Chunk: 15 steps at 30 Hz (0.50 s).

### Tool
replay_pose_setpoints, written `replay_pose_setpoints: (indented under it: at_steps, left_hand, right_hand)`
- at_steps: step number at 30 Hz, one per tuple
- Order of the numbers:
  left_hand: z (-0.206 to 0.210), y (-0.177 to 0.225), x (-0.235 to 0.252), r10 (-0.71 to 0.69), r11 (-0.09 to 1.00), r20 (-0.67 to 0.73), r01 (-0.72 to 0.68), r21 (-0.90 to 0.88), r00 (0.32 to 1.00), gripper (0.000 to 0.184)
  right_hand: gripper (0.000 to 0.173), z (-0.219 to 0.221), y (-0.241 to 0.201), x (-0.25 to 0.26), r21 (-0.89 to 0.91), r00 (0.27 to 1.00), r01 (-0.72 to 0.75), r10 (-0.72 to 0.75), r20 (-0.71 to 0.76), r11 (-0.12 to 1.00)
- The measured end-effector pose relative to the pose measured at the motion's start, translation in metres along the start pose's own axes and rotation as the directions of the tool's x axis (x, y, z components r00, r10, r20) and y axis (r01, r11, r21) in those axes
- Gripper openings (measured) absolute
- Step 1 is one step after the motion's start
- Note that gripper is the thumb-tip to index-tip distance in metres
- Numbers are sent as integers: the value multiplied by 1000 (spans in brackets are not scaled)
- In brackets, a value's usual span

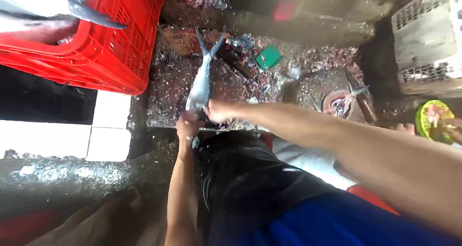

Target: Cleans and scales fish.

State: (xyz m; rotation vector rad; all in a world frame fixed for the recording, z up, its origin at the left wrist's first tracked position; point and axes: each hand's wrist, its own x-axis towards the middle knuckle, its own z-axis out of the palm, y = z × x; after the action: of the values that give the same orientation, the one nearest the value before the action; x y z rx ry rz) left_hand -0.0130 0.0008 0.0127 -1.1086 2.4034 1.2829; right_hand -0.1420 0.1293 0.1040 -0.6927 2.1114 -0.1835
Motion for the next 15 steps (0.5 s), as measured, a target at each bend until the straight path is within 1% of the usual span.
replay_pose_setpoints:
  at_steps: [1,2,3,4,5,6,7,8,9,10,11,12,13,14,15]
  left_hand:
    - [2,-3,4,1,1000,8,-1,-21,1000,77]
    - [2,-13,2,15,999,21,-14,-43,1000,77]
    - [0,-16,2,33,998,24,-32,-61,999,76]
    - [-1,-11,10,58,996,11,-57,-69,998,74]
    - [1,-6,12,61,995,-3,-61,-73,998,72]
    - [0,-7,6,50,994,-1,-50,-101,999,70]
    - [-8,-7,7,50,987,10,-48,-150,999,69]
    - [-17,-8,16,60,974,35,-51,-220,998,71]
    - [-27,-18,18,59,959,109,-26,-281,992,77]
    - [-35,-27,10,43,945,201,25,-325,979,80]
    - [-40,-22,10,11,925,265,91,-369,964,79]
    - [-39,-7,17,-31,896,284,153,-417,958,72]
    - [-35,7,15,-106,858,291,235,-456,951,66]
    - [-32,14,4,-188,809,306,324,-490,933,68]
    - [-31,17,-2,-239,756,294,367,-541,925,70]
  right_hand:
    - [53,-21,5,3,-54,998,19,-15,58,998]
    - [55,-36,15,11,-44,993,13,-7,121,999]
    - [56,-52,26,24,-34,990,-17,21,138,999]
    - [52,-67,33,38,-24,994,-48,50,96,999]
    - [48,-57,34,39,4,996,-79,79,28,997]
    - [44,-16,30,25,52,994,-73,76,-78,996]
    - [41,18,21,9,70,979,-18,32,-200,997]
    - [44,25,21,2,14,956,50,-44,-290,999]
    - [50,17,27,-2,23,974,112,-105,-200,993]
    - [55,7,40,0,50,987,156,-154,-34,986]
    - [58,-13,52,13,69,984,141,-147,102,988]
    - [60,-34,57,28,101,984,59,-75,159,993]
    - [60,-29,53,29,162,991,-27,6,131,986]
    - [58,10,44,12,230,998,-59,58,10,971]
    - [56,49,31,-8,256,986,-17,59,-156,967]
